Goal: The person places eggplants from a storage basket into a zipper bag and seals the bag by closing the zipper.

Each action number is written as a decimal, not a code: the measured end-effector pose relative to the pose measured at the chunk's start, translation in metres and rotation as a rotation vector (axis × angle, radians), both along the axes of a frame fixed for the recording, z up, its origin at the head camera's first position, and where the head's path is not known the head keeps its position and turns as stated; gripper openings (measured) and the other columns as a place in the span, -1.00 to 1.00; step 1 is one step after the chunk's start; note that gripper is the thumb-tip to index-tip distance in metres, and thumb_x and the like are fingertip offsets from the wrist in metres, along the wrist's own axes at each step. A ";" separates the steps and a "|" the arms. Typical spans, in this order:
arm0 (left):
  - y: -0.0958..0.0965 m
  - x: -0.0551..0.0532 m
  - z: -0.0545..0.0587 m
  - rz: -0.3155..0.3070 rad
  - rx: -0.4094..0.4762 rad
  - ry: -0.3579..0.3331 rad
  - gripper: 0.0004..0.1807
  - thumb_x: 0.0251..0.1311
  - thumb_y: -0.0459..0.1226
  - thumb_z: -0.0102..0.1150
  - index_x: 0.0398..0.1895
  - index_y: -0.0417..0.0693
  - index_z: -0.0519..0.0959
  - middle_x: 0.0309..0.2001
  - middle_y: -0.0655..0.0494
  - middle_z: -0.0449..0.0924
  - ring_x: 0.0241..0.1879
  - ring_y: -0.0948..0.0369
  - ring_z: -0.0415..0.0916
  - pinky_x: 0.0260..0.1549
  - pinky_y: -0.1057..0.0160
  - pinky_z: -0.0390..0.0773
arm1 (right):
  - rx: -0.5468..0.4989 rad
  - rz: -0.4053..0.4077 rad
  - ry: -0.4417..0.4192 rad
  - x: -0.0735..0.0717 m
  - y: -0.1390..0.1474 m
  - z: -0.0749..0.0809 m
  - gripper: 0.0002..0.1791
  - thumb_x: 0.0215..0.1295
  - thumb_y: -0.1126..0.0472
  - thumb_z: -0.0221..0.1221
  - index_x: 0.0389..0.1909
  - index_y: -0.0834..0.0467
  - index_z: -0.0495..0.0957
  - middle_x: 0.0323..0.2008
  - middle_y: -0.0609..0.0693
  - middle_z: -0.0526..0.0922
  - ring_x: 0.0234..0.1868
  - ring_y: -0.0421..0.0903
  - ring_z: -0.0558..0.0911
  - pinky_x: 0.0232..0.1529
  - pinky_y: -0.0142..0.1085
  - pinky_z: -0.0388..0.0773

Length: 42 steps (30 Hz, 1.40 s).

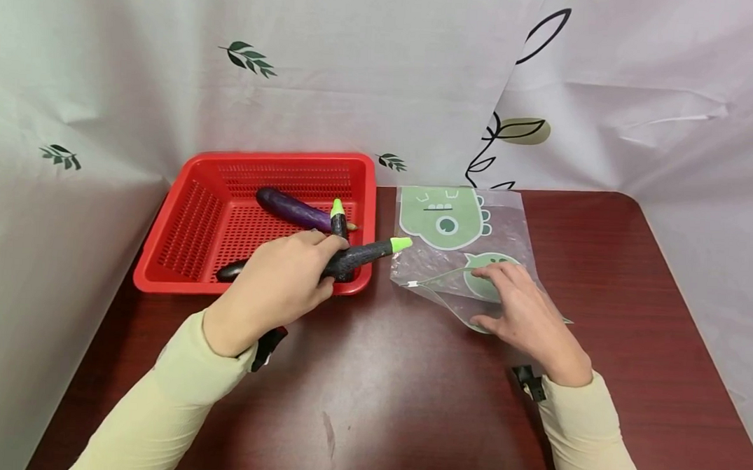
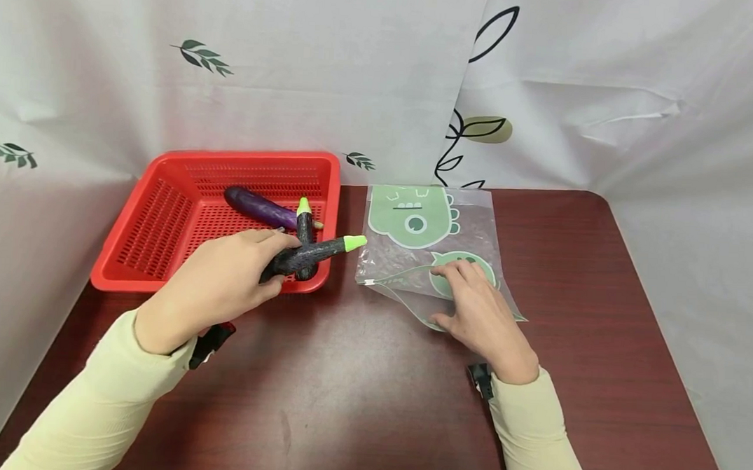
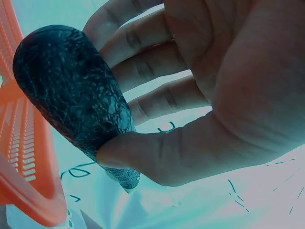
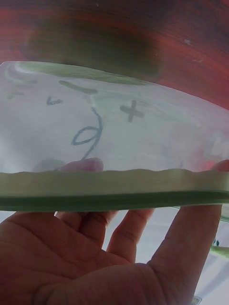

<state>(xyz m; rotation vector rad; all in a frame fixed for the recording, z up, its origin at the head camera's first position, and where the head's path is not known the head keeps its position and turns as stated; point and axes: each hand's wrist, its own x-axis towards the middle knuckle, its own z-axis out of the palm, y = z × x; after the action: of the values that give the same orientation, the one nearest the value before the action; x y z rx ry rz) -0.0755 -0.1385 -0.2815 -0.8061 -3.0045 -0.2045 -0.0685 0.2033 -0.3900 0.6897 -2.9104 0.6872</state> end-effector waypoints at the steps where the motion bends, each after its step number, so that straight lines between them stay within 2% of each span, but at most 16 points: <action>1: 0.002 0.000 0.000 -0.005 0.000 0.002 -0.53 0.04 -0.27 0.44 0.06 -0.13 0.61 -0.18 -0.05 0.66 -0.23 0.02 0.61 -0.34 -0.02 0.64 | -0.001 0.000 0.001 0.000 0.000 0.000 -0.20 -0.22 0.25 0.63 0.14 0.23 0.52 0.08 0.17 0.54 0.17 0.19 0.44 0.08 0.10 0.49; 12: 0.015 0.003 -0.008 -0.068 -0.004 0.049 -0.55 0.04 -0.23 0.46 0.04 -0.10 0.63 -0.23 -0.01 0.66 -0.22 0.00 0.61 -0.16 -0.01 0.61 | -0.005 -0.005 0.001 0.000 -0.001 0.000 -0.21 -0.22 0.26 0.62 0.14 0.23 0.53 0.07 0.17 0.54 0.19 0.19 0.44 0.11 0.10 0.47; 19: 0.023 0.005 -0.010 -0.100 0.004 0.062 -0.59 0.02 -0.26 0.43 -0.01 -0.08 0.64 -0.29 0.05 0.63 -0.32 0.04 0.62 -0.32 0.03 0.61 | -0.004 -0.001 0.010 0.000 -0.001 0.000 -0.21 -0.22 0.25 0.62 0.14 0.24 0.52 0.07 0.17 0.54 0.18 0.20 0.44 0.10 0.10 0.47; 33: 0.043 0.004 -0.014 -0.142 0.003 0.018 -0.57 0.02 -0.28 0.38 0.04 -0.02 0.66 -0.30 0.07 0.61 -0.26 0.06 0.60 -0.31 0.04 0.61 | 0.007 -0.005 -0.001 0.001 -0.002 0.000 -0.21 -0.20 0.24 0.62 0.15 0.25 0.53 0.07 0.18 0.53 0.19 0.19 0.42 0.05 0.10 0.51; 42: 0.051 0.005 -0.017 -0.171 -0.006 0.045 -0.61 0.03 -0.29 0.37 0.01 0.00 0.67 -0.30 0.07 0.61 -0.28 0.08 0.59 -0.30 0.06 0.61 | 0.007 0.000 0.012 0.001 -0.003 0.001 -0.21 -0.20 0.25 0.62 0.15 0.24 0.53 0.06 0.17 0.53 0.18 0.19 0.43 0.01 0.10 0.52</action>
<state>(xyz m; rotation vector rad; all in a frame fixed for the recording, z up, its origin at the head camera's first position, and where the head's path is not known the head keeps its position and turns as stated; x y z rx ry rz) -0.0708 -0.0878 -0.2980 -1.0548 -2.8956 -0.1785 -0.0672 0.2004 -0.3890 0.6918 -2.9039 0.6707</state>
